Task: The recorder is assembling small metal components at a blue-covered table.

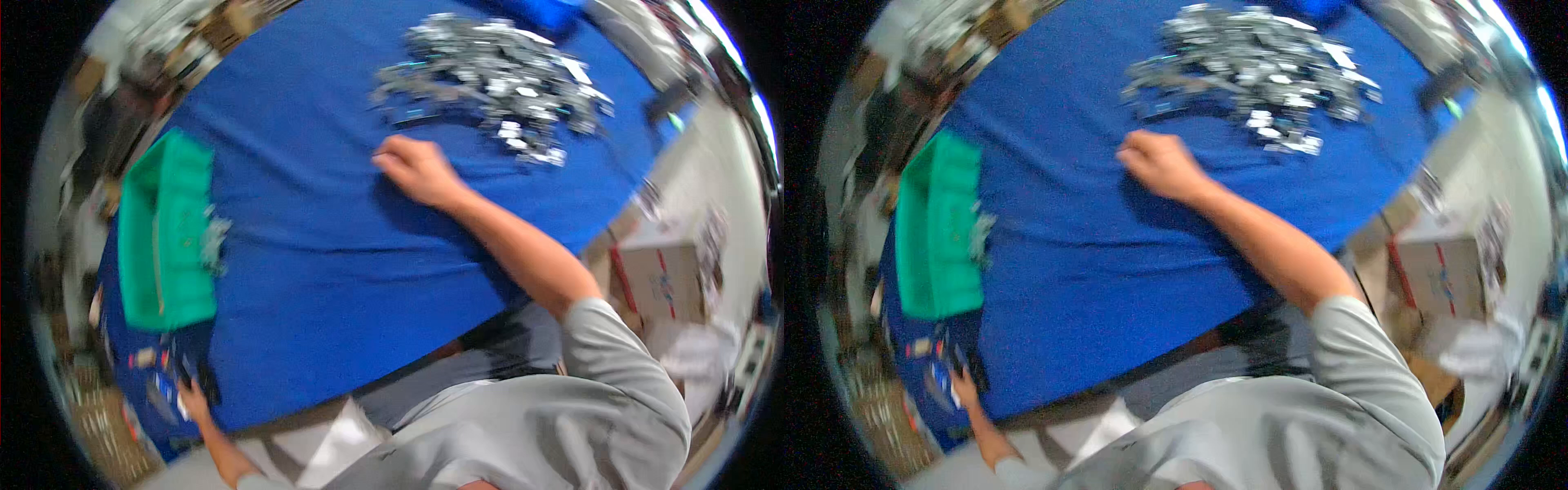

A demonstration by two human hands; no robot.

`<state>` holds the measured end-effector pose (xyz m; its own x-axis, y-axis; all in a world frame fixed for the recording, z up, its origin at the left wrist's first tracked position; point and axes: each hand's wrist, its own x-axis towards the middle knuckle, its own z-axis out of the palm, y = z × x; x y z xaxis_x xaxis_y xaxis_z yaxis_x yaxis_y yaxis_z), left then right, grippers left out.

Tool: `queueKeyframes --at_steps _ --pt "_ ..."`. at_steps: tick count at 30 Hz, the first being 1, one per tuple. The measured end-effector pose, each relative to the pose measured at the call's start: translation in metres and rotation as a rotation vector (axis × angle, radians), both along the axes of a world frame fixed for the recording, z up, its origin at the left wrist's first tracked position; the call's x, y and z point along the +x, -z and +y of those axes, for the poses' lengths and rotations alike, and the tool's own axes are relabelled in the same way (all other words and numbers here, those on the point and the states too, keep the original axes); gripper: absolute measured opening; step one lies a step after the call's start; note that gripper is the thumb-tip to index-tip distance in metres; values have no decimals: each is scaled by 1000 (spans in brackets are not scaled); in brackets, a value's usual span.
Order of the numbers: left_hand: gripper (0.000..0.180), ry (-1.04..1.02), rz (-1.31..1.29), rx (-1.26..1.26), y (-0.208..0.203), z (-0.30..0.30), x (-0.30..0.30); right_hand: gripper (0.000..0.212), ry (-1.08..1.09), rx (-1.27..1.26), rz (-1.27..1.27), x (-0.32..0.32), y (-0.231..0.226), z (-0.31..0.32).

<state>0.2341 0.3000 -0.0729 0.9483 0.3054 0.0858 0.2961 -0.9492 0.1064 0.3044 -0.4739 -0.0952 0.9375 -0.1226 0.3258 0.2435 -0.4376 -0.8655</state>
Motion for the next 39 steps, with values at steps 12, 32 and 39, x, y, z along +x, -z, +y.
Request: queueKeyframes --at_steps 12,32,39 --pt "66 4 22 83 6 -6 22 23 41 -21 -106 2 12 -10" --pt "17 1148 -607 -315 -93 -535 99 18 -114 -416 -200 -7 14 1" --pt "38 1570 -394 -132 -71 -740 165 18 -141 -468 -332 -4 20 12"
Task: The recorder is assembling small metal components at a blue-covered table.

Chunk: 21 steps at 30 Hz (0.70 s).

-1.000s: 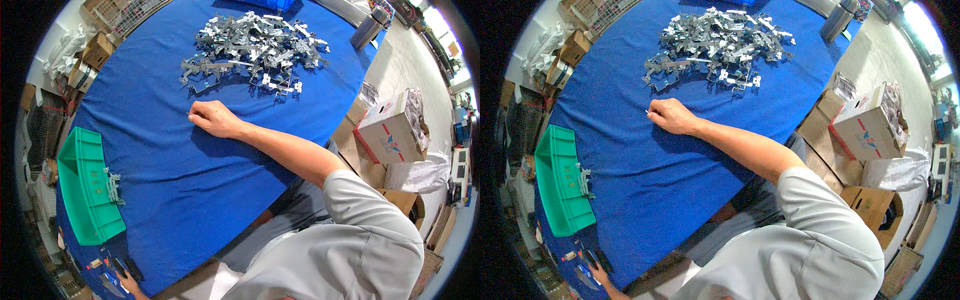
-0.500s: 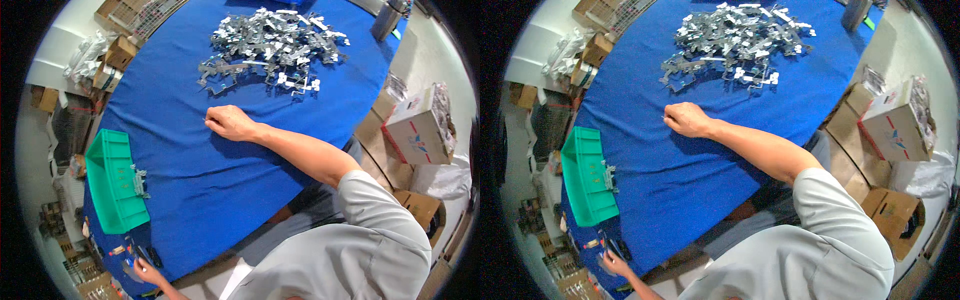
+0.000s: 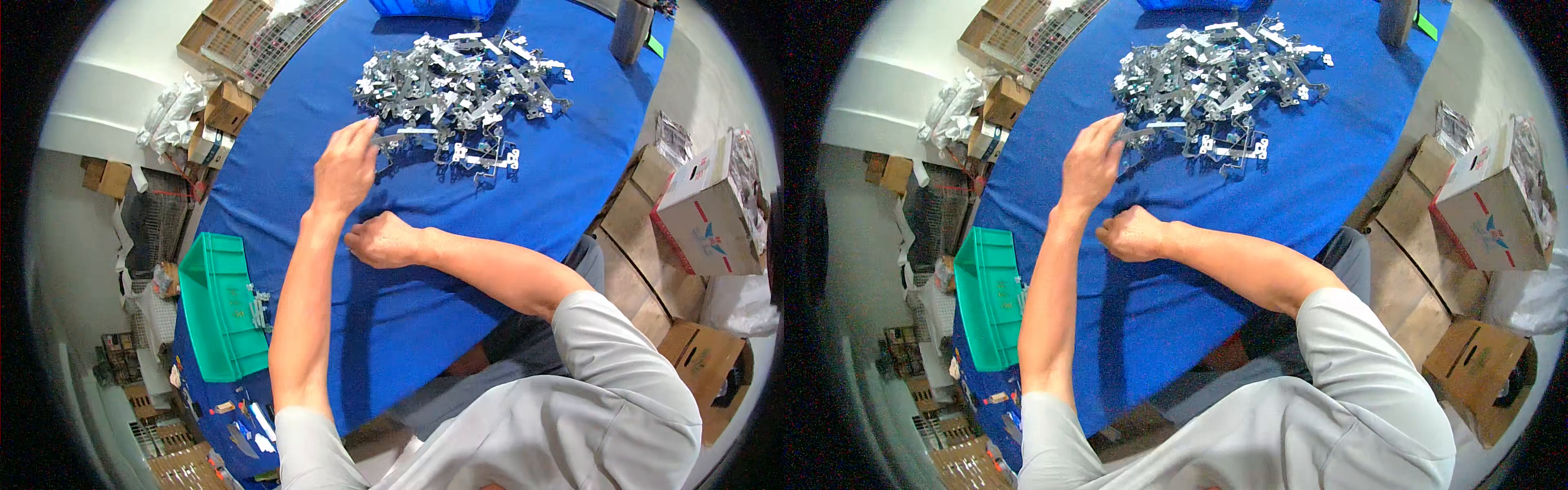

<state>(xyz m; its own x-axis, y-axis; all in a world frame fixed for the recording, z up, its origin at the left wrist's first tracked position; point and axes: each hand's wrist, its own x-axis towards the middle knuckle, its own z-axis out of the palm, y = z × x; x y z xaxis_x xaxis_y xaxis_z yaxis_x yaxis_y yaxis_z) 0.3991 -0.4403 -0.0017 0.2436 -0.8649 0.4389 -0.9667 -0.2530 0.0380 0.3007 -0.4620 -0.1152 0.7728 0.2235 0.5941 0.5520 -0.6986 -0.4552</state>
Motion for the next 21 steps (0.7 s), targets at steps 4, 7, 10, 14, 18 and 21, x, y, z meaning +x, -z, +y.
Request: queueKeyframes --at_steps 4,7,10,14,18,21 --pt "32 -88 16 275 36 -38 12 17 23 21 51 0 5 -3" --pt "27 -161 111 291 45 -39 4 15 -13 -19 47 -2 4 -8" --pt "21 -157 255 193 39 -31 7 15 -8 29 81 1 0 -7" --pt "24 -382 504 -76 35 -35 20 13 20 37 124 1 -4 -3" --pt "36 -346 1125 -188 15 -44 19 12 13 15 152 0 -5 -6" --pt "36 -380 801 -61 9 -46 20 13 13 21 142 -1 -8 -5"
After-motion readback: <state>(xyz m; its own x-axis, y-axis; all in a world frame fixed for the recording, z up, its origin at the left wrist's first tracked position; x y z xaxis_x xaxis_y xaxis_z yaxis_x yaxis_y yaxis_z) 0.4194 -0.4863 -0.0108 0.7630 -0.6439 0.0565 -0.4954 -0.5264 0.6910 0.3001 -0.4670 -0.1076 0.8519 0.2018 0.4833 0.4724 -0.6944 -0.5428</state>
